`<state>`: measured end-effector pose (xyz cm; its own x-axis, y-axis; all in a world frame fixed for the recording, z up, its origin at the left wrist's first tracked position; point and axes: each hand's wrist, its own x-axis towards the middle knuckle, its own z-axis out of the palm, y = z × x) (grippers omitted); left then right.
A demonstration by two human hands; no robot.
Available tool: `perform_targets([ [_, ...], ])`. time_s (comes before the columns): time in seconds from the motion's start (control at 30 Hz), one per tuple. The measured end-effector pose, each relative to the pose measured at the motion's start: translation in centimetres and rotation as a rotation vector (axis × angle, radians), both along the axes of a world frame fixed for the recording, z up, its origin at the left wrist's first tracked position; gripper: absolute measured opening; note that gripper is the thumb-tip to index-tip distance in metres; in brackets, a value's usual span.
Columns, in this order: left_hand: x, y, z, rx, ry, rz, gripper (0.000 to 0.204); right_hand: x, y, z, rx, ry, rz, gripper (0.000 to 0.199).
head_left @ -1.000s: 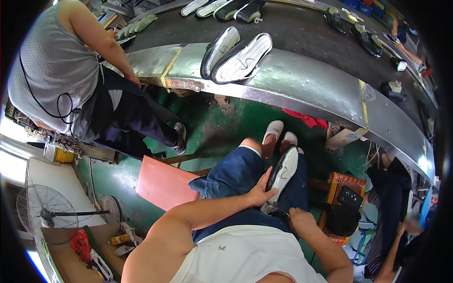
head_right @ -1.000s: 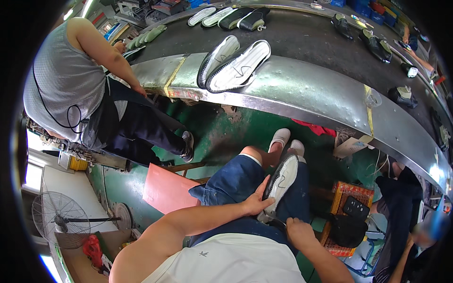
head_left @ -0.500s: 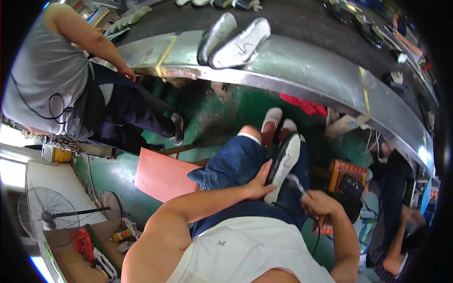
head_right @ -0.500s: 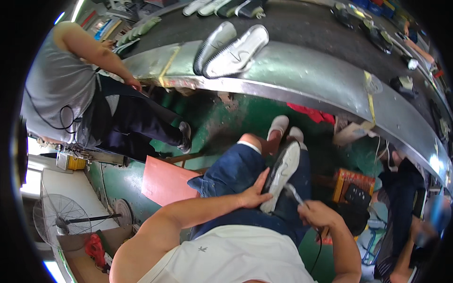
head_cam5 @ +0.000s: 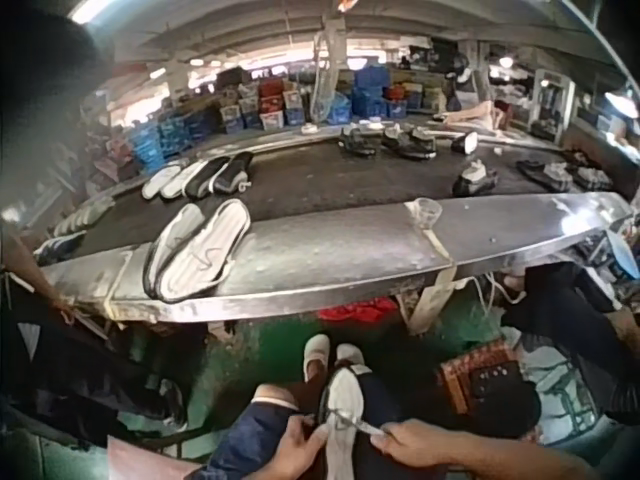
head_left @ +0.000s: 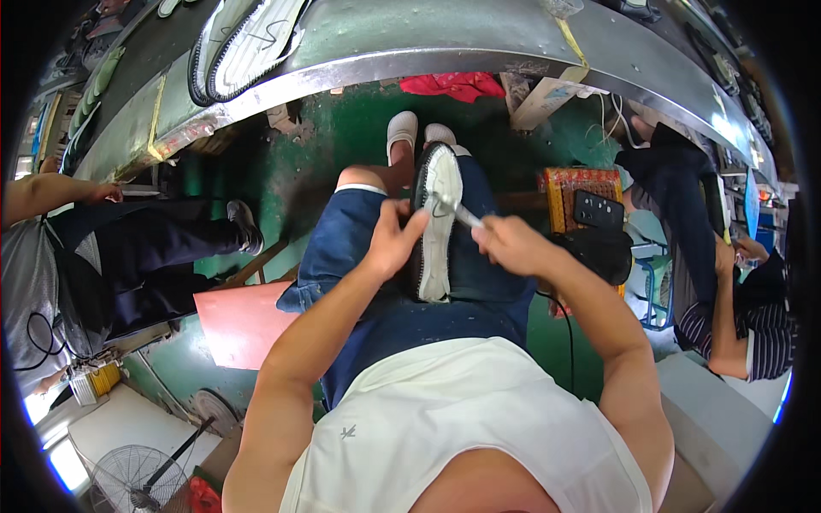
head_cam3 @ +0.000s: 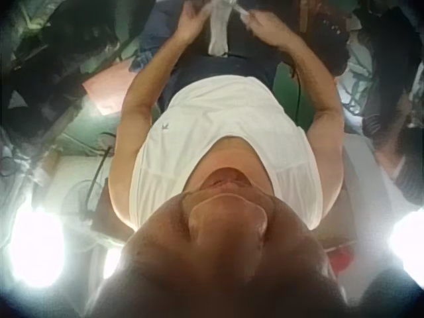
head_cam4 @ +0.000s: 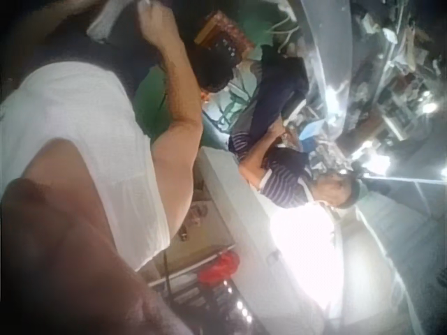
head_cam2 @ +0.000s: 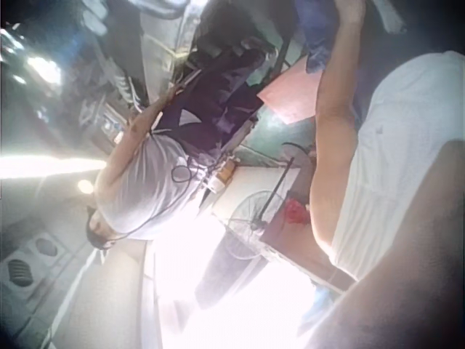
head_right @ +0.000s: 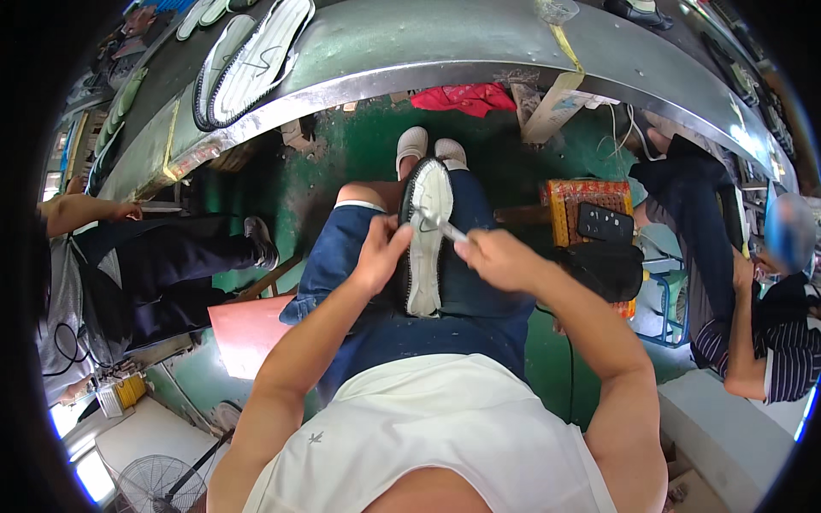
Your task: Pulling and trimming shoe upper edges over a last using pliers in a shoe factory.
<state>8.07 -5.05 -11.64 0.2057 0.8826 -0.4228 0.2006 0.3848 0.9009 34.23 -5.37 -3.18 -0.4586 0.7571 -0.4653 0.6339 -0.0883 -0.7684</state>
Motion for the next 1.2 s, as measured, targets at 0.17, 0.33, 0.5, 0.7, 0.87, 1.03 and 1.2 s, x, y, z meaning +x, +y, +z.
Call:
perform_targets([
  [0.17,2.3,2.2,-2.8,-0.029,-0.165,0.084,0.065,-1.7,6.9,0.3,0.157,0.312,-0.224,0.052],
  [0.33,1.8,3.1,0.5,-0.158,-0.294,0.060,0.070,-1.6,10.3,-1.0,-0.170,0.002,-0.004,0.058],
  [0.5,2.3,4.6,1.0,-0.166,-0.221,0.165,0.064,2.5,2.9,-4.9,-0.198,0.345,-0.467,0.047],
  [0.7,0.2,7.8,14.0,-0.047,-0.963,0.188,0.064,1.1,-4.9,-0.6,0.260,-0.382,0.049,0.043],
  [0.87,-1.4,10.7,16.8,-0.158,-1.227,-0.075,0.080,-0.7,-7.0,1.3,0.334,-0.561,0.284,0.039],
  [1.03,-1.1,9.5,11.3,-0.249,-1.211,-0.024,0.083,-0.3,-6.2,2.3,0.530,-0.411,0.203,0.041],
  [1.2,-0.4,10.3,11.9,-0.294,-1.241,-0.008,0.087,-0.5,-4.5,2.4,0.553,-0.377,0.202,0.036],
])
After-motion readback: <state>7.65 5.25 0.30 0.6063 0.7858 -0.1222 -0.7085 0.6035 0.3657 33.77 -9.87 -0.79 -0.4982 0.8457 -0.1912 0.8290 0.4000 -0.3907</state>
